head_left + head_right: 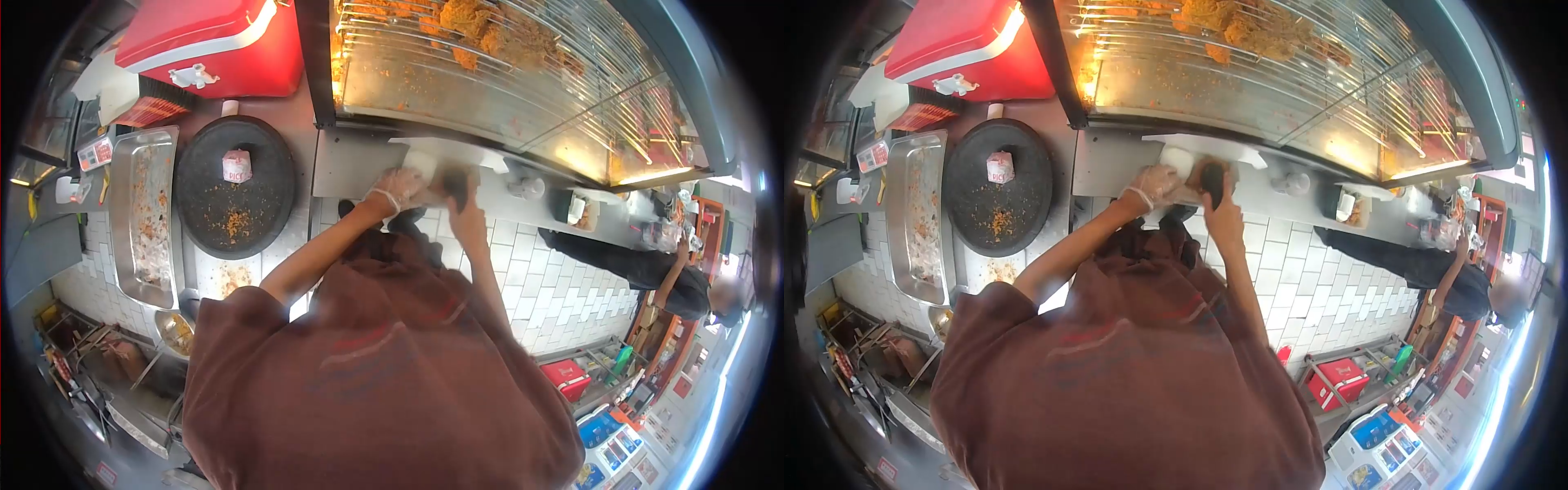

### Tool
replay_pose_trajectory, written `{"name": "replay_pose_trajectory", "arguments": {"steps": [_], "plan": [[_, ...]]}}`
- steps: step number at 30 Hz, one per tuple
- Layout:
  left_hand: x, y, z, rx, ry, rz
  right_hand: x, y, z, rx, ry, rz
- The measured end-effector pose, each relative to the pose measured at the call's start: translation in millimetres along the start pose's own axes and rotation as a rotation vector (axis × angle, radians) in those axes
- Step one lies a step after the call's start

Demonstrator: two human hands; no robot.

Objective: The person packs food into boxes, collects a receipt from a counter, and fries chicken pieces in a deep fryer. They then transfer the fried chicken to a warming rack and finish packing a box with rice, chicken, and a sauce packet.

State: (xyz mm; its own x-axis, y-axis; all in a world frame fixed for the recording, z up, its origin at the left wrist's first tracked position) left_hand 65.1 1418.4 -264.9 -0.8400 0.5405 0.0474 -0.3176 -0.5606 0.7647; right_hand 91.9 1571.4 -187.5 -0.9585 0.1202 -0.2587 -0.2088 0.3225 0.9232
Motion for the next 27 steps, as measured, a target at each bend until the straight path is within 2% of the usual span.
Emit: {"name": "replay_pose_trajectory", "arguments": {"steps": [2,4,6,7,8,9,11,12,14,15,17,18,20,21,22,23,24,26,27], "plan": [[-3,-5,-16,-0.041,-0.071,0.18,7,22,-1,0.332,-0.146,-0.281],[-10,0,-7,-0.11,-0.071,0.158,5,33,2,0.245,0.0,-0.139],[2,10,-7,-0.158,-0.082,0.163,-5,32,-2,0.354,0.051,0.069],[1,3,-11,-0.131,-0.015,0.116,-5,23,-15,0.265,0.174,0.176],[-3,-4,-14,-0.103,0.048,0.063,1,-15,-1,0.099,-0.042,-0.104],[-11,-11,-12,-0.108,0.051,0.049,-2,-16,4,0.168,-0.089,-0.15],[-3,-2,-15,-0.104,-0.026,0.197,11,-2,4,0.237,-0.1,-0.174],[-9,-1,-9,-0.108,-0.015,0.193,-3,18,-1,0.261,-0.108,-0.164],[-7,29,9,-0.103,-0.188,0.241,-6,56,-23,0.288,-0.057,-0.148],[-17,35,10,-0.091,-0.16,0.25,-17,66,-31,0.364,-0.066,-0.208],[-53,76,6,-0.167,-0.1,0.618,-18,61,-51,0.449,-0.048,-0.292],[-69,88,9,-0.142,-0.08,0.624,-15,63,-76,0.506,0.16,-0.262],[-106,106,-5,-0.231,0.162,0.552,-12,61,-128,0.519,0.501,-0.269],[-142,108,-16,-0.169,0.054,0.74,-12,55,-157,0.46,0.657,-0.2],[-173,136,-16,-0.061,0.142,0.853,-15,47,-188,0.397,0.812,-0.117],[-202,168,-11,0.049,0.221,0.968,-17,30,-216,0.414,0.887,-0.144],[-230,189,-20,0.056,0.328,1.174,-22,16,-244,0.429,0.96,-0.166],[-286,213,-75,0.011,0.683,1.339,-36,-17,-288,0.005,0.84,-0.458],[-294,234,-88,-0.059,0.765,1.391,-45,-44,-306,-0.035,0.963,-0.366]]}}
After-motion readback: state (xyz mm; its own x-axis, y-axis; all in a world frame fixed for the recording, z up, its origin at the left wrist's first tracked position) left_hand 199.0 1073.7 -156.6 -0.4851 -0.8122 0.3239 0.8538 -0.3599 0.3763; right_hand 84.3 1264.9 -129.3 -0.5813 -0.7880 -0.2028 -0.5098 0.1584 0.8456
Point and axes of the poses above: each hand's wrist, its own x-axis towards the middle knuckle, its own y-axis out of the back of the hand, z = x × y, the point moved 8 cm from there along x, towards the middle knuckle, and after that the axes turned 7 degrees about -x, right-handed, at the moved point
